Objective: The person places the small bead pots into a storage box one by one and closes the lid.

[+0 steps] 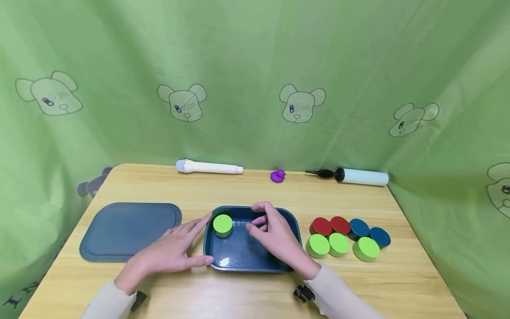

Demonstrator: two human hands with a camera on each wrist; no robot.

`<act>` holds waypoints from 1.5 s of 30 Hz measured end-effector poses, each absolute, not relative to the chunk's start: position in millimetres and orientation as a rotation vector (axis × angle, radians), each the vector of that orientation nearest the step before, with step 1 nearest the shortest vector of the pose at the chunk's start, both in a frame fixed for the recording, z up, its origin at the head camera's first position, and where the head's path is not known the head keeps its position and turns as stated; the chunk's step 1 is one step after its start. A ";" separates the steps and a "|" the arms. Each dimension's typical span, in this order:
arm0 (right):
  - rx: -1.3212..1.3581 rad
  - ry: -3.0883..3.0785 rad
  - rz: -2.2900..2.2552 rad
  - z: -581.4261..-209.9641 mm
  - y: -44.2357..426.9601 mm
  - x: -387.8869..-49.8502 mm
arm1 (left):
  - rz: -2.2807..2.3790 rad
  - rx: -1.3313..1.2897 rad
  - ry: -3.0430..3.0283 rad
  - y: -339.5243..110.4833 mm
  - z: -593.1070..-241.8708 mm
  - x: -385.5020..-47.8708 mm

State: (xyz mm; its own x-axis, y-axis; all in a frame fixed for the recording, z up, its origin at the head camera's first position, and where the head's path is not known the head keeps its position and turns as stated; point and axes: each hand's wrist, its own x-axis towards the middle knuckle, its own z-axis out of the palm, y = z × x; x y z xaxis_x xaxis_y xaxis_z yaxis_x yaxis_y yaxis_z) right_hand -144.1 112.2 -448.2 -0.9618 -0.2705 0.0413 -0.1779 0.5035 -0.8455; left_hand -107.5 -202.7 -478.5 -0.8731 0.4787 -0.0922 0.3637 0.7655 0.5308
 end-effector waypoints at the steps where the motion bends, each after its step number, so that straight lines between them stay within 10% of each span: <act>1: -0.398 2.645 -1.476 -446.5 115.6 -143.6 | 0.755 0.668 2.745 -202.9 -479.1 -107.1; 45: 0.057 3.043 -1.450 -445.2 309.5 -93.3 | 0.700 0.667 2.785 -199.3 -482.6 -105.5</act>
State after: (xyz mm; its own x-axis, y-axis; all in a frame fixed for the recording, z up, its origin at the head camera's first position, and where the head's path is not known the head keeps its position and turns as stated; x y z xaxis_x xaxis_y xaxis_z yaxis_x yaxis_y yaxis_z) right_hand -93.3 309.5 -445.2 -0.9731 0.1282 0.1915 -0.0680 0.6342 -0.7702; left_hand -105.5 -199.3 -482.6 -0.8798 0.4693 -0.0755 0.3778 0.7868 0.4881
